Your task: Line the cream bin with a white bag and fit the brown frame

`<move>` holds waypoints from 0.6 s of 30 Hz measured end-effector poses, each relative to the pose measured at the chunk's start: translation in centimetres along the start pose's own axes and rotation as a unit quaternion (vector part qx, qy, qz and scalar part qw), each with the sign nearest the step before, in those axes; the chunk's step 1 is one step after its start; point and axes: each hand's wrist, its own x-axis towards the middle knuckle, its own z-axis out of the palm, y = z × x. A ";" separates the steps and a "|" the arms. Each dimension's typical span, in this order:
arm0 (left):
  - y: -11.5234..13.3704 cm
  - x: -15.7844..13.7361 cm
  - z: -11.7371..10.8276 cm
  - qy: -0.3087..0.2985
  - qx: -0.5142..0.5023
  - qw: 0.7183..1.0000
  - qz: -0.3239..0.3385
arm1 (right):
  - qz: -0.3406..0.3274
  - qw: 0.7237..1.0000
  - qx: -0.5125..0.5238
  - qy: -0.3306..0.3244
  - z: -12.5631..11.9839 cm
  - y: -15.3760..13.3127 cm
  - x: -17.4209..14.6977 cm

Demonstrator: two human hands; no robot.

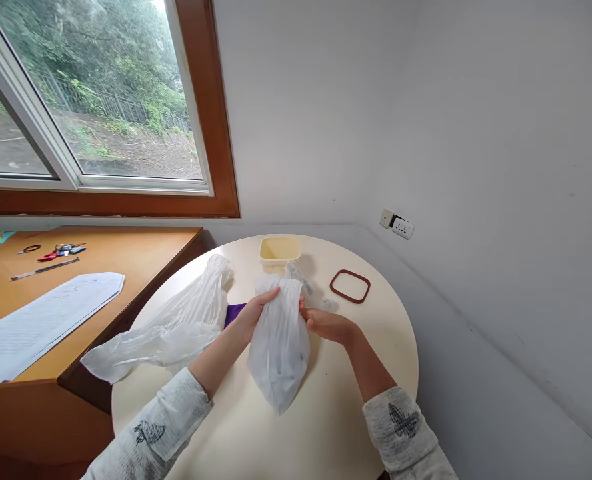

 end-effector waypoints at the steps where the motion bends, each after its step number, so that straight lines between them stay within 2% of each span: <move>1: 0.0 0.0 0.0 -0.014 -0.008 1.000 -0.002 | 0.013 0.999 0.001 -0.034 0.3 -0.2 0.2; 3: -0.1 0.1 0.0 -0.025 -0.015 1.000 0.006 | 0.036 0.995 0.016 -0.094 1.1 -0.5 0.5; 6: -0.1 0.1 0.0 -0.015 -0.010 1.000 0.024 | 0.061 0.989 0.046 -0.123 2.3 -0.6 1.1; 13: -0.4 -0.1 -0.4 0.025 0.069 0.996 0.053 | 0.126 0.980 0.131 -0.077 3.9 -0.2 1.3; 18: -0.3 -0.3 -0.3 0.052 0.120 0.989 0.071 | 0.141 0.986 0.076 -0.049 4.1 -1.0 1.0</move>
